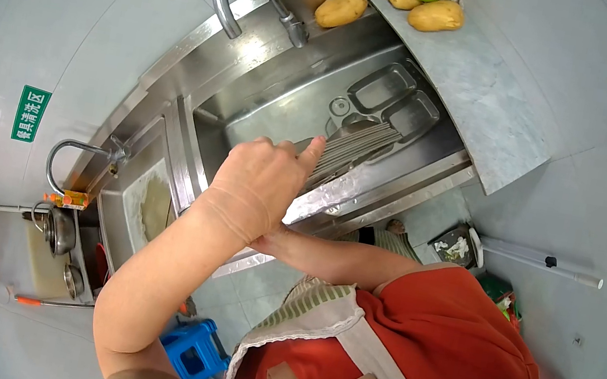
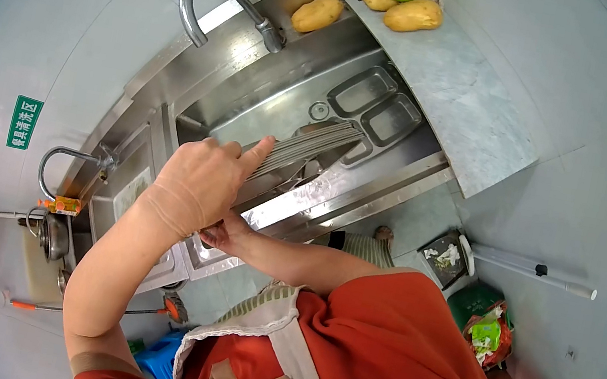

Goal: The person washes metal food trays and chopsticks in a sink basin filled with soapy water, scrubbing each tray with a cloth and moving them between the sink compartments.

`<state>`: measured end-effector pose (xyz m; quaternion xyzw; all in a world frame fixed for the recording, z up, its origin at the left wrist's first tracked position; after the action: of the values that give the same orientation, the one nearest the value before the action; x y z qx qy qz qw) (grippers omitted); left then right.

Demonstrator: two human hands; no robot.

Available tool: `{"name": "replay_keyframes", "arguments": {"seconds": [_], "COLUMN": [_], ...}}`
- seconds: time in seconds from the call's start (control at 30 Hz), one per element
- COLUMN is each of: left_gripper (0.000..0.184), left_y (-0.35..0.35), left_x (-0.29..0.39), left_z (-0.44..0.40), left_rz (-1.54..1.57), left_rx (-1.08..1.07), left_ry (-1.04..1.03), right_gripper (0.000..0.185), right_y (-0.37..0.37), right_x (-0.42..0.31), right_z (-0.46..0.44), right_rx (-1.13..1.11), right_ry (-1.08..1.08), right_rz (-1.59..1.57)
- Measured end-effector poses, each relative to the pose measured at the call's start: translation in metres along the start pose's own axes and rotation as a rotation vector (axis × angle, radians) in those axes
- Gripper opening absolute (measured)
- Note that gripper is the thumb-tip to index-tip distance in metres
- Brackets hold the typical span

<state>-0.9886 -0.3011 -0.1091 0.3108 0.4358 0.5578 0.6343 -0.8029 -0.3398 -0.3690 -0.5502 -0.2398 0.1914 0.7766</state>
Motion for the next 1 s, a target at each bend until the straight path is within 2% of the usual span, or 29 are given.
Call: {"name": "replay_keyframes", "arguments": {"seconds": [1.0], "left_gripper": [0.073], "left_y": [-0.024], "left_x": [-0.013], "left_z": [0.006], "left_rz": [0.083], "left_rx": [-0.033], "left_ry": [0.027], "right_gripper": [0.028], "right_y": [0.025], "right_x": [0.007], "right_z": [-0.009], "right_rx": [0.113], "right_ry": [-0.027], "right_rz": [-0.020]}}
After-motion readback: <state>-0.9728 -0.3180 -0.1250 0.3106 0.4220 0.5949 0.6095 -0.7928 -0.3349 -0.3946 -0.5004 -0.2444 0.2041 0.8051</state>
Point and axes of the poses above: each hand's wrist, its own z-axis away from the middle knuckle, its own y-axis out of the back of the hand, x = y × z, the point moved 8 cm from there along -z, towards the middle knuckle, and after that the axes turned 12 degrees about -y, right-handed, at the moved point
